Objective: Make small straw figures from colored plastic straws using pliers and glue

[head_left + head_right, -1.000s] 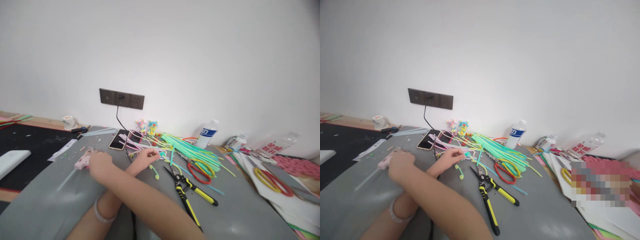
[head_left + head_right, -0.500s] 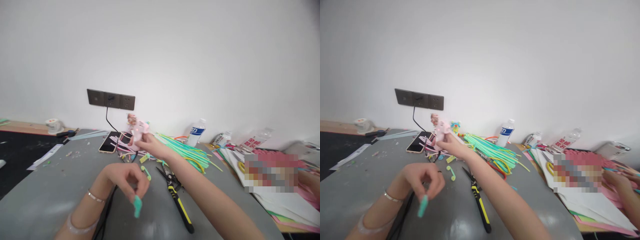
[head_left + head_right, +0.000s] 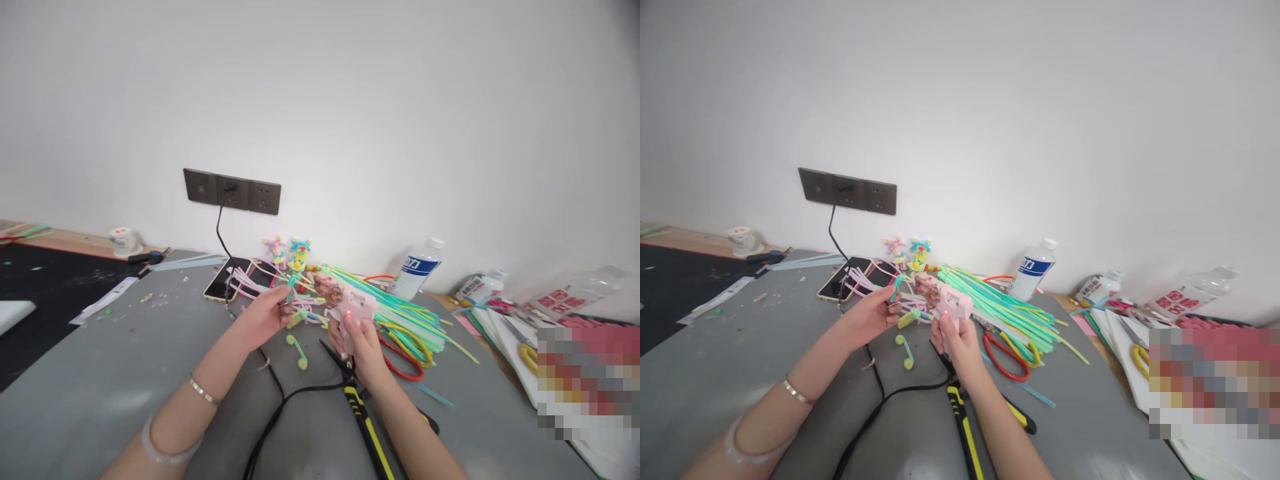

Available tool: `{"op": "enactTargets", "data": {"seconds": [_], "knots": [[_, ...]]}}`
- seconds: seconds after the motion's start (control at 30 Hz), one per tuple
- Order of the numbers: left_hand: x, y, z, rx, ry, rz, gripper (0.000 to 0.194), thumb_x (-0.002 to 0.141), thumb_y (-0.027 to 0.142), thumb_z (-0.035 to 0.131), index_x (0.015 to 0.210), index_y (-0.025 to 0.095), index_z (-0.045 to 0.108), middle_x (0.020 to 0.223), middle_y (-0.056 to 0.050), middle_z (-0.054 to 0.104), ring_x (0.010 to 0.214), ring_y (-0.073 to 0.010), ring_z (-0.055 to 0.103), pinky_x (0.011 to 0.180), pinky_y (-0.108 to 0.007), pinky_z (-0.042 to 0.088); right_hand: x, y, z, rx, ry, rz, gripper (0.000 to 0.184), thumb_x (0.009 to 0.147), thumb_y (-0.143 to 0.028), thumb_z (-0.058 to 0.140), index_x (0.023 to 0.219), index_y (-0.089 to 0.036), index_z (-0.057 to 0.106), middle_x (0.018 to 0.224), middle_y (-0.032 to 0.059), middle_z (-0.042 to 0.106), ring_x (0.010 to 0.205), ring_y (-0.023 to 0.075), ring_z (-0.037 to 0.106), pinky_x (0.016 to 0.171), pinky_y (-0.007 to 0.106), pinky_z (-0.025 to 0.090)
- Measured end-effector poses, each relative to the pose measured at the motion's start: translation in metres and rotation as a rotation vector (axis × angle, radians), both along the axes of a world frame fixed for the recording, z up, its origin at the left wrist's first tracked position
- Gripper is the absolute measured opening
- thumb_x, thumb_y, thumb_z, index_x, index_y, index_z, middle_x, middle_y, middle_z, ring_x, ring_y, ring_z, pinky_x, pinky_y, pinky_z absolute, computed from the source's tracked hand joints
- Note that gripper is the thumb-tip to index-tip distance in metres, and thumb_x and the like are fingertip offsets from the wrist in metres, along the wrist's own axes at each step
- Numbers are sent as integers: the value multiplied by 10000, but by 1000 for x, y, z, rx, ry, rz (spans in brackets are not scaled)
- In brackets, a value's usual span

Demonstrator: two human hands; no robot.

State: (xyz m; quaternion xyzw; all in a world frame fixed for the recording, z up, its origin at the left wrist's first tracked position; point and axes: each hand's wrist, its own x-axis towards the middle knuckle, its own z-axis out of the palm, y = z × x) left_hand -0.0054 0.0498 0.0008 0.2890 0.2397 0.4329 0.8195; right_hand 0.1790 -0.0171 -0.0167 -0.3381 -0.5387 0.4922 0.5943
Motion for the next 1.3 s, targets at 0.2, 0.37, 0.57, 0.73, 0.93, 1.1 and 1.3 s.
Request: {"op": "enactTargets", "data": {"seconds": [0.2,0.37,0.57,0.73,0.93,1.1,1.3], "knots": [[2,-4,-1,23,2,21,318,685,310,836,716,129,576,663,43,483,563,-53,452,469,-172,356,4,-7,-7,-41,-47,20,508,878,-616,527,613,-194,431,494,-75,350,358,47,290,359,205,214],[3,-6,0,3,2,48,332,666,316,847,719,135,574,659,50,466,561,-54,451,472,-172,357,2,-9,-9,-69,-47,60,451,843,-629,572,742,-200,475,497,-87,349,369,55,273,347,196,234],[3,-8,2,41,8,32,313,706,297,821,674,136,554,634,53,433,563,-53,437,479,-168,340,4,-11,-5,-54,-41,44,427,857,-628,552,823,-204,509,478,-92,342,364,62,245,345,204,223],[4,-10,6,58,40,36,345,686,322,831,636,133,546,622,53,413,560,-53,419,473,-170,324,7,-11,-5,-81,-67,33,424,856,-626,556,878,-204,530,487,-91,339,366,66,258,348,207,219],[5,-12,9,55,62,35,333,668,324,840,655,134,567,616,55,406,556,-55,409,472,-172,315,9,-10,-7,-81,-105,55,423,882,-599,536,969,-185,540,497,-92,356,373,66,273,353,208,241],[5,-11,8,65,72,36,324,677,320,836,651,133,573,611,51,415,559,-58,422,478,-177,315,8,-10,-5,-75,-81,54,416,893,-576,540,963,-167,563,476,-95,359,358,56,263,341,194,219],[4,-11,8,69,69,34,311,682,316,832,657,134,581,605,49,424,556,-62,418,486,-186,313,6,-11,-2,-91,-79,37,444,871,-604,553,928,-163,571,460,-98,346,345,55,263,334,188,203]]}}
